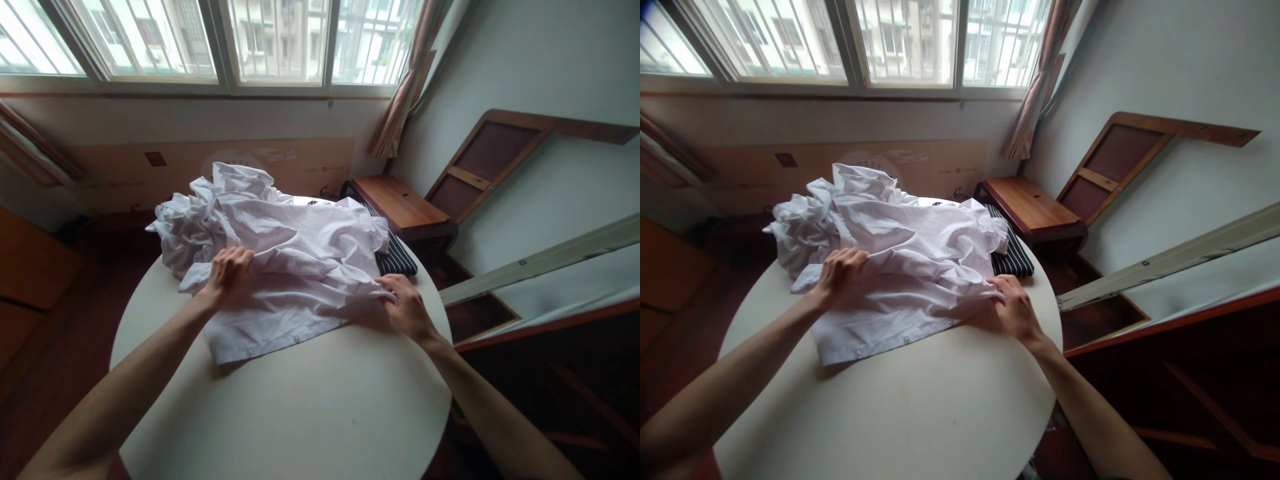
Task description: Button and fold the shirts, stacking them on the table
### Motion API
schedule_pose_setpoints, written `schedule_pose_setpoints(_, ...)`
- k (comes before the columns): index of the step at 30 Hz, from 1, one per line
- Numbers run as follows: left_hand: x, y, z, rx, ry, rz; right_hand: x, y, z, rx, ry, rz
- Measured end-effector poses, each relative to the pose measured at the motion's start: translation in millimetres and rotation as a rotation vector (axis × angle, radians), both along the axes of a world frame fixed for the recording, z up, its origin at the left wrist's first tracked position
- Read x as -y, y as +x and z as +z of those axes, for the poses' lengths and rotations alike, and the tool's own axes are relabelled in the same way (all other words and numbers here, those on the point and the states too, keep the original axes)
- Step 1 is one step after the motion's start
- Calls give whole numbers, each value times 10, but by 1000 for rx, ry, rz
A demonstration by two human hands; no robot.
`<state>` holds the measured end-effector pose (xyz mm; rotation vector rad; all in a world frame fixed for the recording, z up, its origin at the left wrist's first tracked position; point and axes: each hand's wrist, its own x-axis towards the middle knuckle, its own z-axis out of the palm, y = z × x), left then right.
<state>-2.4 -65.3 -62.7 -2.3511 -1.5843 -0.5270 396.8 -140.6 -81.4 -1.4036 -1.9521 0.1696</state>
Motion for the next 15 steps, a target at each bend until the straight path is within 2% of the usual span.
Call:
schedule_pose_setpoints(2, 0, -111, 81, 275, 172, 92, 2, 87, 51, -21, 84, -88)
schedule_pose_setpoints(4, 9, -230, 224, 514, 320, 207, -14, 196, 106, -34, 157, -182)
schedule_pose_setpoints(6, 21, -347, 385, 653, 424, 301, -44, 305, 154, -59, 201, -268)
schedule_pose_setpoints(9, 17, -503, 546, 754, 459, 376, -95, 427, 194, -118, 211, -359)
schedule_pose_setpoints(12, -20, -629, 537, 825, 403, 435, -140, 483, 188, -197, 119, -377)
schedule_pose_setpoints(15, -68, -764, 411, 885, 365, 486, -195, 489, 184, -399, 0, -316)
